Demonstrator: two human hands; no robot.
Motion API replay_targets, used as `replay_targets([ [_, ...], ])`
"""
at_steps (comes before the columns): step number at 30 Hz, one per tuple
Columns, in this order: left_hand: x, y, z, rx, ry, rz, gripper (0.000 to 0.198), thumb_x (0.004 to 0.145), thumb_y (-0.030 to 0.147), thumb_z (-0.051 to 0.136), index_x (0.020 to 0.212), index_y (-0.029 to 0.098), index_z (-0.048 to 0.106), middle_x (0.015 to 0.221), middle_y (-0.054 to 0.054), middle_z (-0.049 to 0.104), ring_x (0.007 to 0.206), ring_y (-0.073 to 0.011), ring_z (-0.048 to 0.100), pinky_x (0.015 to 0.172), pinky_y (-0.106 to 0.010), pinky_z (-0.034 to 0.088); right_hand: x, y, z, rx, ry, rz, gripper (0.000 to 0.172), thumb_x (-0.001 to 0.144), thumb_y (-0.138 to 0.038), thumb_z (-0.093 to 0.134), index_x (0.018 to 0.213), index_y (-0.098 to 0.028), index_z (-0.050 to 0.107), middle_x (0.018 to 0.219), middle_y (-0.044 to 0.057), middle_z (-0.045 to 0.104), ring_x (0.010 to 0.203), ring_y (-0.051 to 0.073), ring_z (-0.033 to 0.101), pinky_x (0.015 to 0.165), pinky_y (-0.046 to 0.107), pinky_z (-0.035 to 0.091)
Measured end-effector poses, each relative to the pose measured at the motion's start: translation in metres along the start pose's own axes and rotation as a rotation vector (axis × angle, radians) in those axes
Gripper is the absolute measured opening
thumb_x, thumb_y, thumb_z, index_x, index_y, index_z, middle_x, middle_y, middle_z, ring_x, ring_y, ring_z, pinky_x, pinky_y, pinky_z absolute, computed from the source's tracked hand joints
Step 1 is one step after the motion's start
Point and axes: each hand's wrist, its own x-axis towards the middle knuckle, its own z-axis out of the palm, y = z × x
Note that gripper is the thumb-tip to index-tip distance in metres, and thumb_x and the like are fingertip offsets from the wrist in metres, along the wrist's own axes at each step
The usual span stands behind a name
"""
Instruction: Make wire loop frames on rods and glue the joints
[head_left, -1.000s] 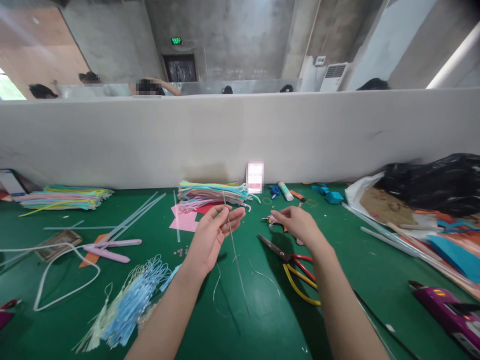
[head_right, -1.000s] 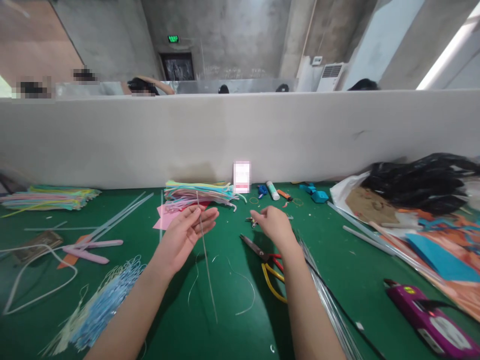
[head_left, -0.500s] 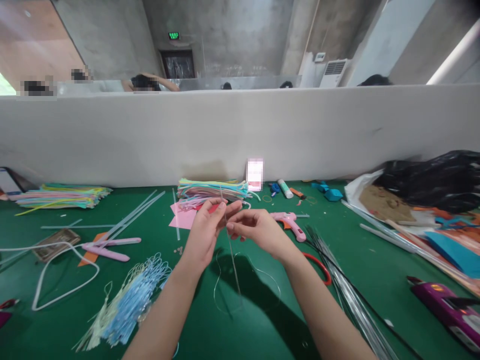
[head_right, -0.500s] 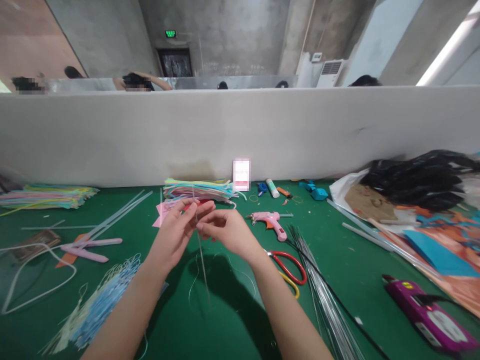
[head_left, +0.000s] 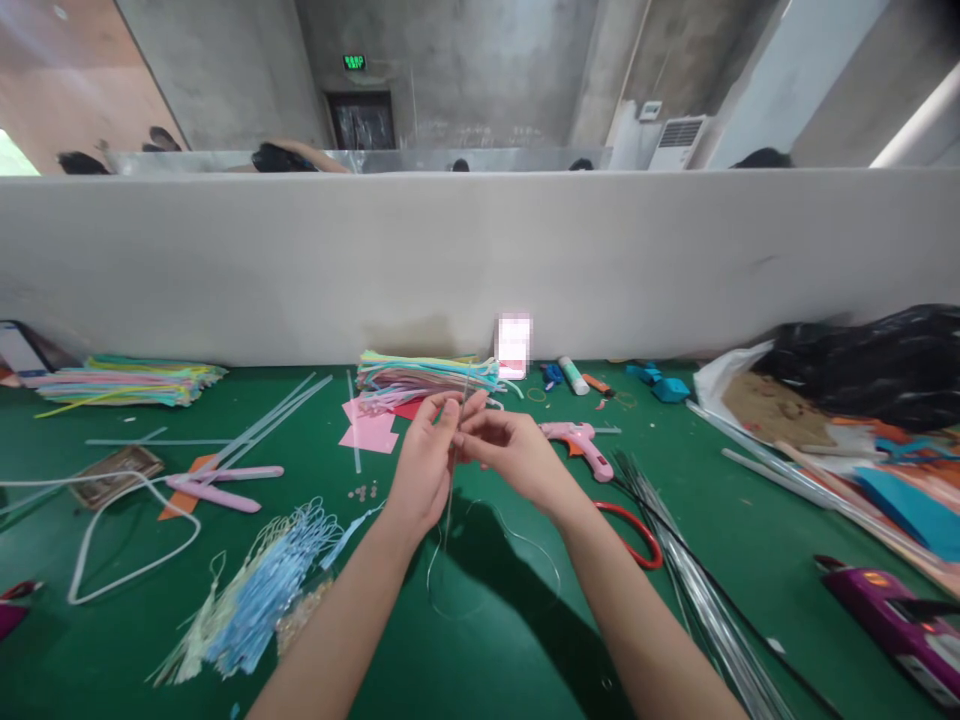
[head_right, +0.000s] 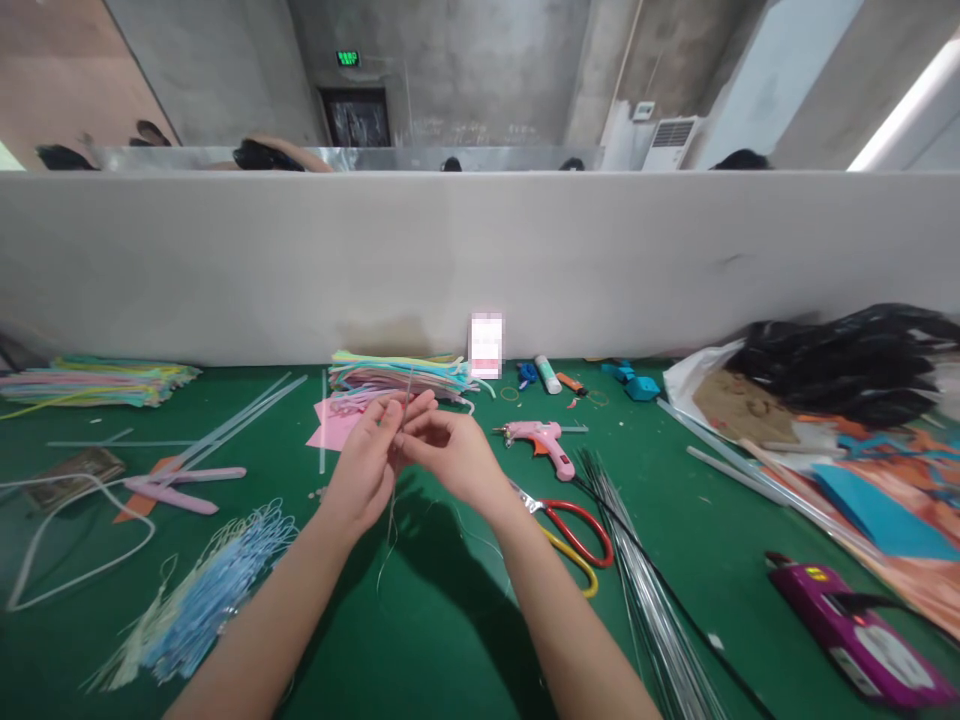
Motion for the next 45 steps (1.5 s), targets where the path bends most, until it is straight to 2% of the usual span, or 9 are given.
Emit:
replay_targets([
  [3,0.004,0.002,-0.014,0.171,-0.082,-0.032,0.036,0.089,0.056,0.051,0.104,0.023,0.058,0.110,-0.007,0.069,0.100,-0.0191,0.063,0.075,-0.028,0.051,0.004,-0.001,-0.009,0.060,0.200,-0.041,0.027,0.072,-0.043,0.071,0.080,-0.018,0.068,0.074,0.003,0.069,0.069,0.016,0.064,0.057,0.026,0.046],
  [5,0.005,0.004,-0.023,0.283,-0.181,-0.080,0.032,0.082,0.050,0.065,0.089,0.019,0.067,0.096,-0.008,0.071,0.093,-0.0204,0.064,0.075,-0.030,0.051,0.006,-0.001,-0.016,0.090,0.334,-0.045,0.029,0.073,-0.045,0.071,0.084,-0.019,0.067,0.077,0.005,0.070,0.075,0.018,0.066,0.059,0.027,0.047],
  [7,0.007,0.006,-0.028,0.349,-0.256,-0.109,0.026,0.077,0.043,0.073,0.078,0.017,0.069,0.082,-0.006,0.071,0.083,-0.0192,0.066,0.076,-0.031,0.050,0.006,-0.001,-0.022,0.097,0.384,-0.033,0.029,0.071,-0.045,0.073,0.084,-0.019,0.067,0.078,0.006,0.070,0.076,0.019,0.067,0.059,0.027,0.047],
  [11,0.006,0.007,-0.029,0.409,-0.319,-0.136,0.021,0.078,0.039,0.073,0.082,0.018,0.068,0.068,-0.003,0.071,0.067,-0.0166,0.067,0.074,-0.031,0.051,0.006,-0.001,-0.026,0.094,0.355,-0.027,0.033,0.070,-0.045,0.074,0.088,-0.020,0.067,0.076,0.005,0.069,0.073,0.019,0.067,0.057,0.027,0.047],
  [14,0.005,0.007,-0.026,0.430,-0.333,-0.136,0.022,0.077,0.038,0.073,0.086,0.019,0.067,0.072,-0.006,0.074,0.071,-0.0198,0.070,0.074,-0.034,0.052,0.007,0.000,-0.026,0.092,0.308,-0.038,0.032,0.071,-0.047,0.073,0.087,-0.020,0.066,0.073,0.003,0.069,0.063,0.016,0.065,0.052,0.026,0.044],
  [23,0.006,0.007,-0.014,0.498,-0.134,0.079,0.022,0.082,0.040,0.066,0.085,0.018,0.067,0.077,-0.003,0.070,0.071,-0.0178,0.065,0.066,-0.027,0.049,0.005,-0.003,-0.022,0.013,0.173,-0.040,0.027,0.072,-0.042,0.072,0.083,-0.019,0.065,0.067,0.000,0.065,0.059,0.014,0.061,0.046,0.024,0.039],
  [33,0.002,0.011,-0.010,0.523,-0.139,0.137,0.017,0.080,0.035,0.068,0.078,0.019,0.068,0.074,-0.003,0.069,0.073,-0.0181,0.064,0.069,-0.028,0.048,0.005,-0.003,-0.023,0.014,0.181,-0.080,0.029,0.073,-0.044,0.072,0.086,-0.019,0.067,0.063,-0.001,0.064,0.055,0.012,0.055,0.047,0.024,0.039],
  [41,-0.002,0.018,-0.013,0.530,-0.321,0.110,0.017,0.084,0.036,0.063,0.078,0.020,0.066,0.071,-0.001,0.066,0.071,-0.0175,0.063,0.069,-0.029,0.049,-0.002,-0.009,-0.031,0.141,-0.029,0.018,0.024,0.071,-0.041,0.076,0.078,-0.019,0.068,0.069,0.000,0.064,0.062,0.011,0.056,0.058,0.026,0.046],
  [45,-0.005,0.025,-0.016,0.592,-0.374,0.133,0.018,0.086,0.034,0.062,0.075,0.020,0.065,0.072,-0.001,0.063,0.069,-0.0162,0.057,0.067,-0.028,0.045,-0.007,-0.016,-0.032,0.126,-0.049,0.075,0.021,0.070,-0.037,0.077,0.075,-0.018,0.069,0.068,0.000,0.065,0.062,0.011,0.058,0.063,0.028,0.048],
])
